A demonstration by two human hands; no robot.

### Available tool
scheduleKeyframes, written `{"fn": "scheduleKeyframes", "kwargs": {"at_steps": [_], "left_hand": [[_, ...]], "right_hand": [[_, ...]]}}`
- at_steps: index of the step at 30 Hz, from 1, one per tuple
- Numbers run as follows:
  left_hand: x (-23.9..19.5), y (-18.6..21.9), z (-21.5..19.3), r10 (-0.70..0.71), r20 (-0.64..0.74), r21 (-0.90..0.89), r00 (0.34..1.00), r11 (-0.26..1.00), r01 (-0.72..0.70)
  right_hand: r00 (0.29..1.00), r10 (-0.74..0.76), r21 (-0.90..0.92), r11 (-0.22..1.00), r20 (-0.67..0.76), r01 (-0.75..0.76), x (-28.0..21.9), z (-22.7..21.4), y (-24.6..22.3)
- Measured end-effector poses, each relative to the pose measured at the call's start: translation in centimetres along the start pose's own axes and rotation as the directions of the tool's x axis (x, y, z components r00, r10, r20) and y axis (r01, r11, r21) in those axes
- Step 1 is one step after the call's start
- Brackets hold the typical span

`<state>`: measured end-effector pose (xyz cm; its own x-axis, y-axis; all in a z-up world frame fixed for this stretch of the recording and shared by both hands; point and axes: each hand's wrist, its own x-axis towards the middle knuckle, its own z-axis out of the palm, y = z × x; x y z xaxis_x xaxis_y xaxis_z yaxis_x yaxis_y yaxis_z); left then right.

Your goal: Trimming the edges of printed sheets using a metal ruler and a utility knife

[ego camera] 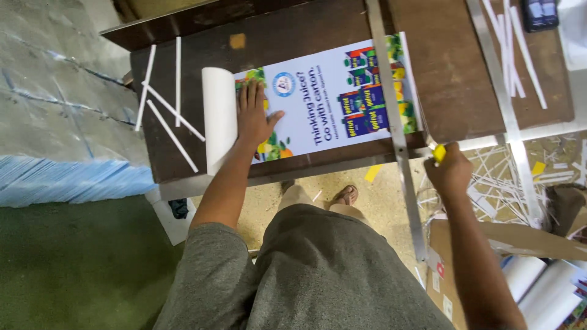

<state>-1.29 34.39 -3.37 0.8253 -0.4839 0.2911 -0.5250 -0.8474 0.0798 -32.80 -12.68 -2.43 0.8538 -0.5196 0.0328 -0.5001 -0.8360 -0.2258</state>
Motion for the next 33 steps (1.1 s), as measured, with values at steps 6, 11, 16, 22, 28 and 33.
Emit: {"fn": "scheduleKeyframes", "kwargs": {"at_steps": [6, 11, 16, 22, 28, 33], "left_hand": [[-1.0, -6.3, -2.3, 0.06, 0.155, -0.109, 0.986, 0.993, -0.043], [-0.7, -9.1, -2.7, 0.167, 0.18, -0.181, 0.969, 0.974, -0.134], [-0.3, -11.4, -4.0, 0.314, 0.141, -0.189, 0.939, 0.94, -0.285], [0.3, -10.0, -4.6, 0.355, 0.129, -0.257, 0.926, 0.914, -0.314], [0.5, -7.2, -3.8, 0.179, 0.096, -0.213, 0.979, 0.964, -0.156], [1.1, -7.7, -3.6, 0.192, -0.014, -0.279, 0.981, 0.942, -0.188]], "right_hand": [[0.991, 0.047, 0.177, 0.982, 0.127, -0.07, 2.0, 0.2, 0.6], [0.989, 0.13, -0.066, 0.99, 0.068, -0.126, 2.8, 0.9, 2.3], [0.965, 0.132, -0.124, 0.979, -0.228, -0.163, -2.1, 2.3, 2.1], [0.844, 0.01, -0.261, 0.949, -0.537, -0.177, -11.8, -1.2, -17.9], [0.874, -0.103, -0.098, 0.993, -0.475, 0.064, -18.8, 4.1, -28.6], [0.96, -0.04, 0.246, 0.963, -0.278, 0.112, -21.8, 6.8, -34.1]]}}
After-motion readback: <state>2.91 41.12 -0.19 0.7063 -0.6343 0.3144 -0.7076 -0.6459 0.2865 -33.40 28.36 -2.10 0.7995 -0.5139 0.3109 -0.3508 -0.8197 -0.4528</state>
